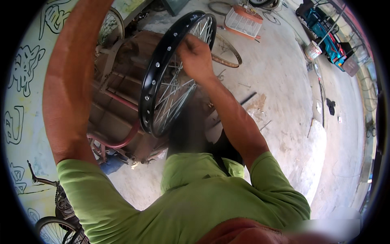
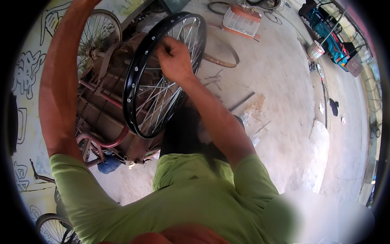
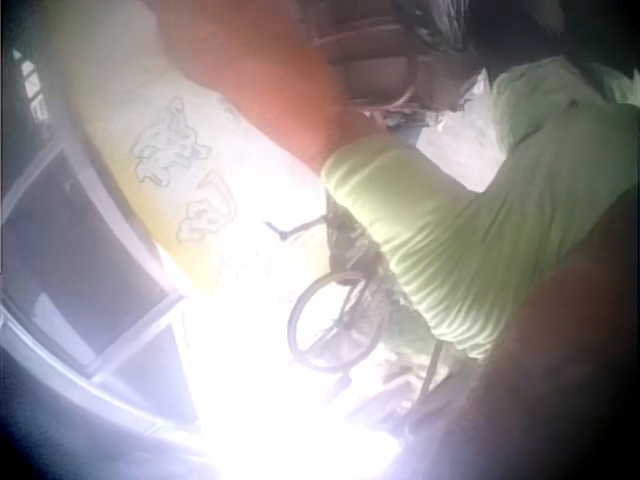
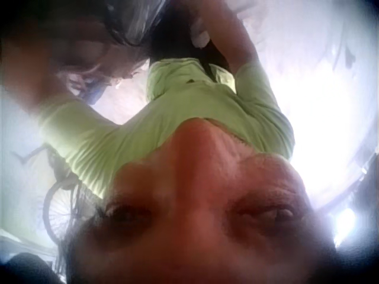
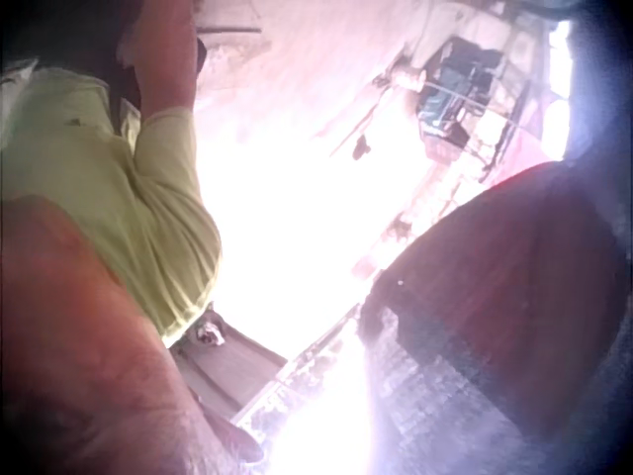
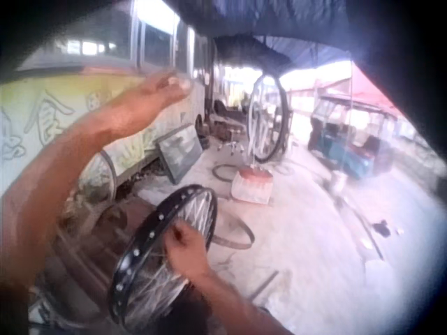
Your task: The person works on a bicycle wheel, adjusting the spokes and rim by hand. They rotate the wheel and tighten or loosen the spoke nipples to true the wheel.
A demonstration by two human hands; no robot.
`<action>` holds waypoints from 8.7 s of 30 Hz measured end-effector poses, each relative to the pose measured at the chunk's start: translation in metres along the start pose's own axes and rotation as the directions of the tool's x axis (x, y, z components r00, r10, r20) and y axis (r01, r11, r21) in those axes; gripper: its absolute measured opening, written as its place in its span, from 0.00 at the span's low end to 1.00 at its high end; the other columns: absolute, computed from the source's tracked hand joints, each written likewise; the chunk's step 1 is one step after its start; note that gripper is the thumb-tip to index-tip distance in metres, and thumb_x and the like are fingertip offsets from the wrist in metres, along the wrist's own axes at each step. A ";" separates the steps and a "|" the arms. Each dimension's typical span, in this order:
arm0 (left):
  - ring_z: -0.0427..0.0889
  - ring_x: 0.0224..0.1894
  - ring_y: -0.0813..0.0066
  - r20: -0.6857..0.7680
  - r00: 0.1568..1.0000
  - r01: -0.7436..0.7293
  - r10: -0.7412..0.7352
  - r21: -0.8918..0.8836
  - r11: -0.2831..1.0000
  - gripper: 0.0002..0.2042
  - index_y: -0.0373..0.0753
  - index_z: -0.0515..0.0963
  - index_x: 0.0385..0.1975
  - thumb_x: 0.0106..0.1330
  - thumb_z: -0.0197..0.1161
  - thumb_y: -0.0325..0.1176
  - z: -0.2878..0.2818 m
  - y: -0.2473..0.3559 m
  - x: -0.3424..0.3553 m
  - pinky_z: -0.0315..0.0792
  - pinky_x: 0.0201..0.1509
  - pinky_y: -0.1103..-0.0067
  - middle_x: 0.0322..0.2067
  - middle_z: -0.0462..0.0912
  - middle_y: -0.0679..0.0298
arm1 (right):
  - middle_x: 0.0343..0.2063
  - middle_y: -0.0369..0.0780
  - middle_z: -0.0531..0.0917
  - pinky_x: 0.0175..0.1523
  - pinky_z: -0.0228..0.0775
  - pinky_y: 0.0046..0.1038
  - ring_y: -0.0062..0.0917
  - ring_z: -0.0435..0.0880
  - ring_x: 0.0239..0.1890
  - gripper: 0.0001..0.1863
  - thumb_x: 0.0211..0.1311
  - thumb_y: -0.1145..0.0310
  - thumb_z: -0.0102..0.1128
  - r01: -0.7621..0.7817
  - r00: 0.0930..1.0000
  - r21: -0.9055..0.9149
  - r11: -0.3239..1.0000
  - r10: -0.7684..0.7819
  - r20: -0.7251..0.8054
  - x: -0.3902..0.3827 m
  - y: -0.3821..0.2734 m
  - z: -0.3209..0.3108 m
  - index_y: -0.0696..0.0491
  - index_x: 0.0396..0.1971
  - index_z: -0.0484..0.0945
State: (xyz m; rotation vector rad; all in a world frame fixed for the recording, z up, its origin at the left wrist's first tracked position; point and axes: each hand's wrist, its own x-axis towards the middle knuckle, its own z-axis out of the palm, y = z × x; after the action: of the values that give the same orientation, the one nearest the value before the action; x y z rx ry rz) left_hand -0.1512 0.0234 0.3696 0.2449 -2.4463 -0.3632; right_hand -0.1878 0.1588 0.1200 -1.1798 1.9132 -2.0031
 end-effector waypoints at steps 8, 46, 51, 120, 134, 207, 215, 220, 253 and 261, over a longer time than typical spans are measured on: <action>0.50 0.80 0.54 0.212 0.966 0.112 -0.147 0.168 0.979 0.44 0.39 0.55 0.77 0.74 0.40 0.70 0.002 -0.008 0.005 0.45 0.83 0.62 0.78 0.52 0.52 | 0.33 0.36 0.87 0.45 0.74 0.24 0.16 0.81 0.37 0.08 0.75 0.71 0.57 0.101 0.994 0.174 0.980 -0.105 0.018 0.002 0.013 0.006 0.59 0.45 0.82; 0.70 0.67 0.45 0.116 0.974 -0.180 0.195 -0.125 0.976 0.22 0.32 0.75 0.61 0.71 0.61 0.37 0.078 -0.031 -0.186 0.64 0.71 0.61 0.63 0.72 0.45 | 0.27 0.50 0.82 0.37 0.74 0.36 0.42 0.83 0.29 0.08 0.65 0.70 0.60 0.048 0.998 0.165 0.985 -0.041 -0.043 -0.006 0.001 0.002 0.57 0.39 0.82; 0.70 0.67 0.46 0.105 0.972 -0.200 0.210 -0.100 0.975 0.22 0.32 0.74 0.63 0.73 0.59 0.37 0.082 -0.032 -0.183 0.63 0.71 0.62 0.63 0.72 0.45 | 0.29 0.50 0.84 0.36 0.75 0.36 0.41 0.86 0.31 0.08 0.64 0.70 0.62 0.125 0.972 0.106 0.987 -0.100 -0.215 -0.005 0.001 0.009 0.57 0.39 0.84; 0.78 0.60 0.59 0.172 0.983 0.112 -0.068 -0.259 0.959 0.23 0.32 0.78 0.59 0.81 0.50 0.45 0.098 -0.036 -0.131 0.67 0.67 0.71 0.56 0.81 0.51 | 0.28 0.36 0.85 0.41 0.75 0.25 0.19 0.84 0.33 0.15 0.75 0.60 0.60 -0.029 0.974 0.413 0.910 -0.067 0.216 0.027 0.030 -0.016 0.57 0.39 0.83; 0.78 0.59 0.59 0.170 0.985 0.087 -0.044 -0.259 0.962 0.24 0.31 0.77 0.60 0.81 0.49 0.47 0.101 -0.035 -0.132 0.68 0.66 0.69 0.55 0.80 0.51 | 0.25 0.34 0.83 0.38 0.72 0.25 0.18 0.80 0.30 0.14 0.78 0.63 0.56 -0.136 0.955 0.625 0.769 -0.065 0.288 0.029 0.042 -0.013 0.58 0.36 0.82; 0.78 0.56 0.70 0.188 0.982 0.077 -0.027 -0.266 0.961 0.23 0.30 0.76 0.60 0.81 0.52 0.45 0.101 -0.033 -0.136 0.69 0.64 0.73 0.53 0.82 0.57 | 0.23 0.35 0.79 0.38 0.71 0.28 0.20 0.76 0.28 0.14 0.77 0.63 0.55 -0.048 0.960 0.538 0.842 -0.110 0.258 0.024 0.038 -0.017 0.58 0.35 0.79; 0.78 0.54 0.71 0.185 0.983 0.052 0.000 -0.276 0.960 0.22 0.31 0.77 0.60 0.81 0.53 0.45 0.102 -0.042 -0.135 0.69 0.63 0.74 0.52 0.83 0.58 | 0.25 0.37 0.80 0.39 0.72 0.27 0.21 0.78 0.29 0.11 0.76 0.66 0.56 0.078 0.989 0.462 0.883 -0.126 0.073 0.014 0.032 -0.005 0.58 0.39 0.80; 0.79 0.52 0.63 0.145 0.989 0.045 -0.004 -0.280 0.959 0.19 0.31 0.80 0.55 0.79 0.55 0.42 0.102 -0.027 -0.136 0.70 0.59 0.71 0.49 0.81 0.54 | 0.25 0.35 0.80 0.39 0.71 0.26 0.19 0.77 0.30 0.12 0.77 0.64 0.57 -0.003 0.982 0.536 0.844 -0.099 0.162 0.018 0.032 -0.011 0.57 0.37 0.80; 0.79 0.55 0.50 0.286 0.681 -0.685 0.674 -0.074 0.724 0.29 0.44 0.76 0.63 0.58 0.71 0.36 0.094 0.143 -0.095 0.73 0.60 0.61 0.55 0.80 0.55 | 0.36 0.35 0.84 0.44 0.74 0.24 0.18 0.78 0.38 0.13 0.73 0.69 0.61 0.049 0.956 0.753 0.656 -0.249 0.155 0.029 0.065 0.026 0.62 0.49 0.80; 0.76 0.61 0.48 0.152 0.987 -0.038 0.046 -0.051 0.998 0.21 0.34 0.76 0.61 0.75 0.59 0.41 0.091 -0.016 -0.160 0.68 0.67 0.63 0.59 0.75 0.48 | 0.32 0.35 0.82 0.41 0.72 0.23 0.16 0.78 0.35 0.13 0.74 0.69 0.60 -0.104 0.977 0.697 0.709 -0.058 0.205 0.025 0.049 0.000 0.63 0.47 0.82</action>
State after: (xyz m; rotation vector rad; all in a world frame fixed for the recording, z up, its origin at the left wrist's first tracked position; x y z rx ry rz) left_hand -0.0827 0.0685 0.2039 0.1494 -2.5851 -0.4364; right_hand -0.2251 0.1347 0.0872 -1.0613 0.8757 -2.1639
